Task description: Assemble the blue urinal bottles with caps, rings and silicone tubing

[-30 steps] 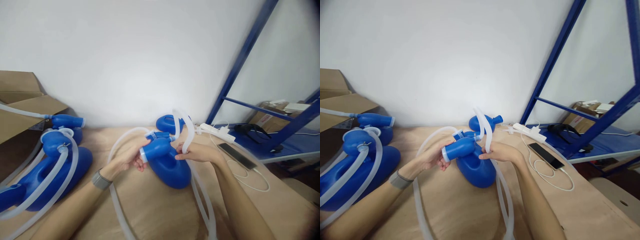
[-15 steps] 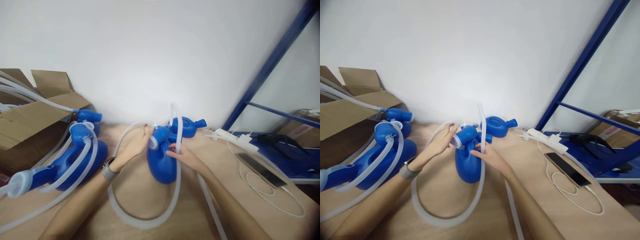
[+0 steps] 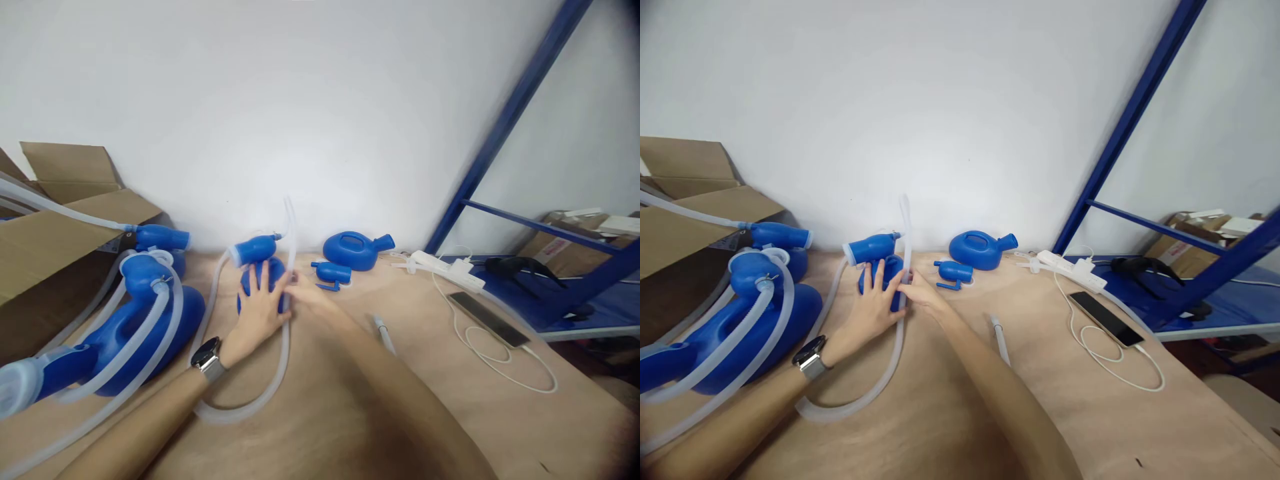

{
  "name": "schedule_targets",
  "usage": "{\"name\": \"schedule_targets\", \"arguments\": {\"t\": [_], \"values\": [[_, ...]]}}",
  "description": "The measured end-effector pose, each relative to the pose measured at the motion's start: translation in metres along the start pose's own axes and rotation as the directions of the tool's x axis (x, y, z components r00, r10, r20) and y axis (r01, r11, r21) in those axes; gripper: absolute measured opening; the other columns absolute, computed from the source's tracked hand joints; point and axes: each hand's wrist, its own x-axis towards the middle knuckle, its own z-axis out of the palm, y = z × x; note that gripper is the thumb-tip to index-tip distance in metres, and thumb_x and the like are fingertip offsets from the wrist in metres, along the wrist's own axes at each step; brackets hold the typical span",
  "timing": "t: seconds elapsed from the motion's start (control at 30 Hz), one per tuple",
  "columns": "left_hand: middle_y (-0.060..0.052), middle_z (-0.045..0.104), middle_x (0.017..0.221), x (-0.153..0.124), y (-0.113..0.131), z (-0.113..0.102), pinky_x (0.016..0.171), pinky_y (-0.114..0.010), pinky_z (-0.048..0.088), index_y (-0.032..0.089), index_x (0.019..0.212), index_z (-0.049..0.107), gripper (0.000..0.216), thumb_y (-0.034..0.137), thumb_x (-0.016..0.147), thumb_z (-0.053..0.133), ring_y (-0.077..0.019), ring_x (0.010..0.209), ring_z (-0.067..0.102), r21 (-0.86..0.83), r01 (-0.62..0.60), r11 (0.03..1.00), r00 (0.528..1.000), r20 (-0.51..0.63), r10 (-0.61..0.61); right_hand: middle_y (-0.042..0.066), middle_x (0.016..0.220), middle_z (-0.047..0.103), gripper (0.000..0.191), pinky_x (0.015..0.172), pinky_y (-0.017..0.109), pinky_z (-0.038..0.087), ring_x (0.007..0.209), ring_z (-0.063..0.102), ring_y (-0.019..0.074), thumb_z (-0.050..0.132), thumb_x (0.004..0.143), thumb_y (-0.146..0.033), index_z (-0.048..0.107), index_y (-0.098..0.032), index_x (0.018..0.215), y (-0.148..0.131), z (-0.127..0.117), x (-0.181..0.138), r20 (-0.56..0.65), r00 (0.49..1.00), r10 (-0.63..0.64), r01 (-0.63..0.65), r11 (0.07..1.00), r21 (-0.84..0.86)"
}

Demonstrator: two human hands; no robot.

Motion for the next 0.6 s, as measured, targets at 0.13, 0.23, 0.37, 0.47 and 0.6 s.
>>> {"name": "schedule_targets", "arguments": {"t": [0.13, 0.23, 0.37, 0.47, 0.6], "values": [[-0.027, 0.019, 0.177, 0.019, -0.034, 0.0, 0.113, -0.079, 0.037, 0.015, 0.169, 0.034, 0.083, 0.036, 0.095, 0.066, -0.0574, 0.161, 0.015, 0.076, 0.121, 0.99, 0.992, 0.019, -0.123, 0.017, 0.148, 0.067, 0.064, 0.109, 0.046, 0.056, 0.132, 0.067, 0.0322, 0.078, 0.089, -0.043, 0.062, -0.018, 0.145, -0.004, -0.035, -0.022, -0.003, 0.995, 0.097, -0.096, 0.98, -0.176], [-0.028, 0.014, 0.177, 0.033, -0.061, 0.002, 0.114, -0.083, 0.032, 0.012, 0.172, 0.023, 0.086, 0.03, 0.096, 0.062, -0.0603, 0.16, 0.013, 0.067, 0.199, 0.978, 0.979, 0.018, -0.201, 0.016, 0.147, 0.067, 0.052, 0.122, 0.055, 0.041, 0.139, 0.061, 0.0384, 0.081, 0.085, -0.042, 0.073, -0.022, 0.132, -0.013, -0.079, -0.064, -0.025, 0.993, 0.12, -0.121, 0.934, -0.336], [-0.031, 0.007, 0.177, 0.049, -0.09, 0.01, 0.112, -0.089, 0.026, 0.012, 0.173, 0.01, 0.092, 0.015, 0.093, 0.055, -0.0604, 0.16, 0.005, -0.019, 0.262, 0.965, 0.963, 0.062, -0.261, 0.026, 0.143, 0.067, 0.078, 0.108, 0.065, 0.046, 0.131, 0.062, 0.0522, 0.072, 0.087, -0.061, 0.061, -0.015, 0.15, -0.024, -0.123, -0.135, -0.135, 0.885, 0.445, -0.349, 0.443, -0.826], [-0.034, 0.001, 0.175, 0.052, -0.096, 0.017, 0.114, -0.089, 0.022, 0.01, 0.173, 0.011, 0.097, 0.007, 0.087, 0.056, -0.0597, 0.16, -0.001, -0.057, 0.302, 0.952, 0.953, -0.002, -0.303, 0.024, 0.139, 0.07, 0.096, 0.104, 0.059, 0.049, 0.126, 0.066, 0.0508, 0.072, 0.085, -0.059, 0.041, -0.016, 0.165, -0.013, -0.134, -0.178, -0.142, 0.784, 0.604, -0.415, 0.34, -0.844], [-0.02, 0.0, 0.18, 0.048, -0.085, 0.031, 0.115, -0.092, 0.003, 0.026, 0.169, 0.033, 0.078, 0.012, 0.096, 0.057, -0.0509, 0.162, -0.013, -0.181, 0.18, 0.967, 0.904, -0.356, -0.235, 0.015, 0.132, 0.075, 0.101, 0.098, 0.045, 0.052, 0.12, 0.071, 0.0396, 0.066, 0.087, -0.036, 0.017, -0.021, 0.174, 0.02, -0.134, -0.203, -0.1, 0.804, 0.586, -0.44, 0.474, -0.763]]}}
